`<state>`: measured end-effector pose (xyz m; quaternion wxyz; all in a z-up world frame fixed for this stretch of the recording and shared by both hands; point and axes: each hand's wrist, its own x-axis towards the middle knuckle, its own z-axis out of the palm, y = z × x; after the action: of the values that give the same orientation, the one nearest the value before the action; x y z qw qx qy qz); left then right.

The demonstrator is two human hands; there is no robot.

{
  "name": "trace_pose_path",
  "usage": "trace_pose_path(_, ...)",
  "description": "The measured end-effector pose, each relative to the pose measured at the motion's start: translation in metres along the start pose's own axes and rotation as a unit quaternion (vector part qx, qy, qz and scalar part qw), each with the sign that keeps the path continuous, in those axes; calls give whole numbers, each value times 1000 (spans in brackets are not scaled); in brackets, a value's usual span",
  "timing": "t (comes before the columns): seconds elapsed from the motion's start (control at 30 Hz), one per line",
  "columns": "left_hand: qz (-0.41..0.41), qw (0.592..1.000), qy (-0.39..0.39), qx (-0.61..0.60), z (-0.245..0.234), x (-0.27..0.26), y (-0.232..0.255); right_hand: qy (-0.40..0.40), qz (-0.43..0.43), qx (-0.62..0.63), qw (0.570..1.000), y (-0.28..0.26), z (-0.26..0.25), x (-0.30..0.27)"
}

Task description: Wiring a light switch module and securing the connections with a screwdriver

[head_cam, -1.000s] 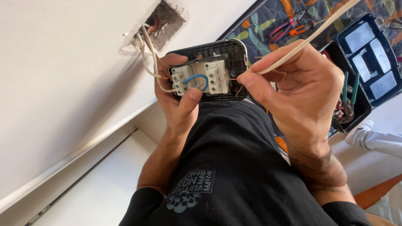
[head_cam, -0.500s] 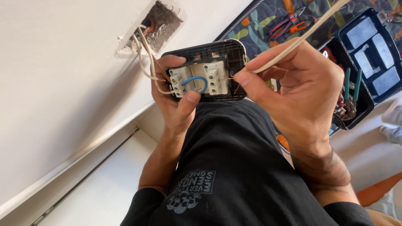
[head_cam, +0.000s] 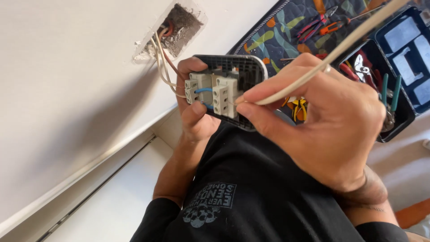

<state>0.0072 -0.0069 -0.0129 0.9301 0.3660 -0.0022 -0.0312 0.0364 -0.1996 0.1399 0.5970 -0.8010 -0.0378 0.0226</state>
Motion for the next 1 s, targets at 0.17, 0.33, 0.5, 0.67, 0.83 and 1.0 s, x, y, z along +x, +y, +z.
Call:
trace_pose_path(0.17, -48, 990, -38, -127, 7, 2, 1, 19, -68, 11, 997, -8, -4, -6)
trace_pose_path(0.33, -60, 987, -36, -147, 0, -2, -3, 13, -90, 51, 995, -8, -5, -6)
trace_pose_path(0.5, -69, 985, -32, -154, -1, -3, -3, 10, -103, 33, 994, -8, -7, -4)
trace_pose_path(0.67, -70, 987, -25, -140, 5, -1, -2, -2, -84, 53, 995, -6, -9, -8)
trace_pose_path(0.83, -14, 999, -31, -15, 3, 4, 2, 48, 38, 180, 982, 22, -14, -20)
trace_pose_path(1.0, 23, 996, -9, 88, -6, 1, -3, 141, 25, 358, 923, 147, -21, -19)
